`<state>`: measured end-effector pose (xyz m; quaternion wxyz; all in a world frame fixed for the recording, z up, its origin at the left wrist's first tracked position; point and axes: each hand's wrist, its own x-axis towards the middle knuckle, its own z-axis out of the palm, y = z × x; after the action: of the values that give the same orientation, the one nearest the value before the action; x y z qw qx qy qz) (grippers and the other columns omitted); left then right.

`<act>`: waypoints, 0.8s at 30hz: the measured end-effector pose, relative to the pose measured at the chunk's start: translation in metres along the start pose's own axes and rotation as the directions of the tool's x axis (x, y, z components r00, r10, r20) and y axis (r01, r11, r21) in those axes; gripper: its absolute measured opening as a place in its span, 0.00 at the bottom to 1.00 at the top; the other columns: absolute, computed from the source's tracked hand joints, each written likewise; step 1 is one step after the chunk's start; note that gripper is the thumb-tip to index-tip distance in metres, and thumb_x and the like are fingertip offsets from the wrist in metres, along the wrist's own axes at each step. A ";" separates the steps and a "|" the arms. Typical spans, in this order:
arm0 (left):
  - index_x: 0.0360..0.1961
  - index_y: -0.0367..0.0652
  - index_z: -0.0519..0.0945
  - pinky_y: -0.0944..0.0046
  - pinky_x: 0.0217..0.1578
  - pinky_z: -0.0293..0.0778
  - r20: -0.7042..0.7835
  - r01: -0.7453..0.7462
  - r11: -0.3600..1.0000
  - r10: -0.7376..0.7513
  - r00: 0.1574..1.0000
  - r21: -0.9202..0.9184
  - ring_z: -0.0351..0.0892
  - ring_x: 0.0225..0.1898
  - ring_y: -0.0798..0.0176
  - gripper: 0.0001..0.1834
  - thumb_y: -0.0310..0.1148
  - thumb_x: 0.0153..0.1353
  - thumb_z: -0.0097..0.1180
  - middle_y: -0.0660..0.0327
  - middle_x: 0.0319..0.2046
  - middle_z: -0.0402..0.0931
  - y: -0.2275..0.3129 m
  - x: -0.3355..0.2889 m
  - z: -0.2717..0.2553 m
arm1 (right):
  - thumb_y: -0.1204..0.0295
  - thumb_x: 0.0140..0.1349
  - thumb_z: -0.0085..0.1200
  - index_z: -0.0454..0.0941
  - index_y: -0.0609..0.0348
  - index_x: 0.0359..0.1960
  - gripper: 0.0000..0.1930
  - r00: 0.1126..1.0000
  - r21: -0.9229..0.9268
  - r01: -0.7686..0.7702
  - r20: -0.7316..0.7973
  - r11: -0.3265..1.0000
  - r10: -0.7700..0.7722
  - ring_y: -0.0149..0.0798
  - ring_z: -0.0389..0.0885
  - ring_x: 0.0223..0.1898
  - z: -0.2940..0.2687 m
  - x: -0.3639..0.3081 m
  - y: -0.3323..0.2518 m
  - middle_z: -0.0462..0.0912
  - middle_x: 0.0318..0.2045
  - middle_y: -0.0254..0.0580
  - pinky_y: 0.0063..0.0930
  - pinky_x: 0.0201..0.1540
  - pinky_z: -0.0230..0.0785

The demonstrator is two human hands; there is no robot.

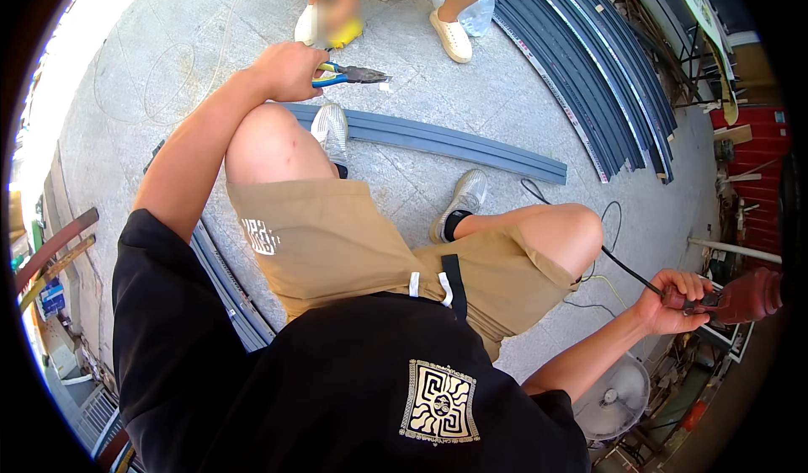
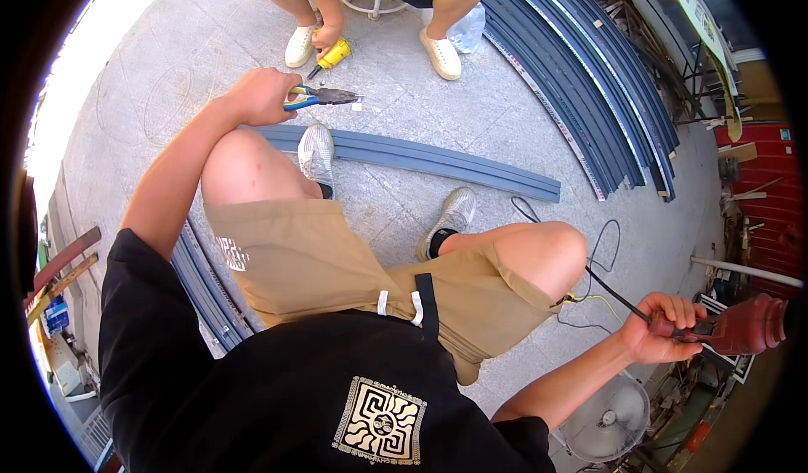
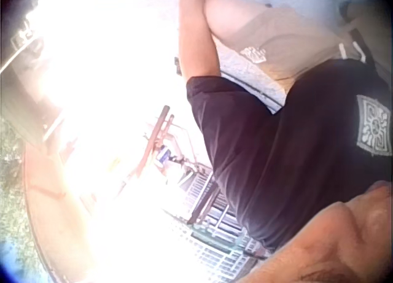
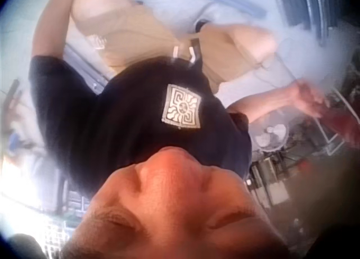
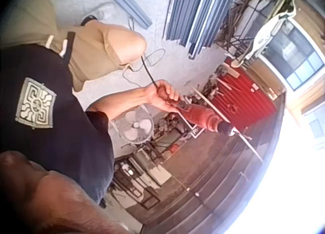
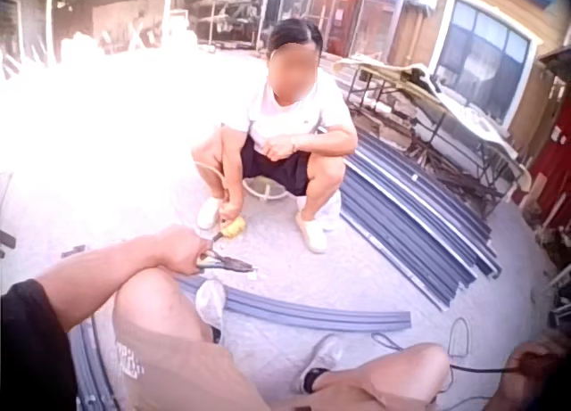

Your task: The person uses pliers to hold a small metal bracket and then uses a power drill to create a hole in a curved metal strip while an assistant holds it in place.

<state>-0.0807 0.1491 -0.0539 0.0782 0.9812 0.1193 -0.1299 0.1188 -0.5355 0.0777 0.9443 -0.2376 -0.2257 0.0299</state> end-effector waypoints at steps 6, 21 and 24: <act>0.39 0.45 0.84 0.44 0.43 0.81 -0.045 -0.065 0.997 0.063 0.997 -0.038 0.88 0.41 0.42 0.16 0.40 0.53 0.75 0.51 0.35 0.88 -0.009 -0.002 0.003 | 0.56 0.66 0.73 0.74 0.60 0.67 0.34 0.943 -0.230 -0.226 0.191 0.947 0.272 0.31 0.75 0.35 0.083 0.011 -0.020 0.84 0.51 0.40 0.26 0.41 0.68; 0.39 0.46 0.86 0.44 0.43 0.82 0.097 -0.017 0.997 0.024 0.995 -0.076 0.89 0.42 0.45 0.18 0.45 0.54 0.75 0.55 0.35 0.89 -0.016 -0.003 0.008 | 0.58 0.73 0.56 0.66 0.73 0.73 0.35 0.979 -0.737 0.186 0.086 0.650 -0.182 0.40 0.76 0.42 0.170 0.099 0.034 0.81 0.54 0.48 0.37 0.50 0.70; 0.40 0.45 0.85 0.44 0.42 0.82 0.162 -0.031 0.996 0.043 0.986 -0.078 0.89 0.42 0.46 0.18 0.44 0.54 0.75 0.54 0.35 0.89 -0.019 0.005 0.012 | 0.57 0.78 0.51 0.56 0.75 0.79 0.39 0.908 -0.517 -0.100 0.302 0.850 0.290 0.36 0.76 0.42 0.133 0.080 0.043 0.82 0.58 0.49 0.30 0.51 0.71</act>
<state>-0.0836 0.1664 -0.0689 0.1270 0.9657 0.0989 -0.2039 0.1341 -0.4263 0.1957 0.7851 -0.4812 -0.3732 0.1130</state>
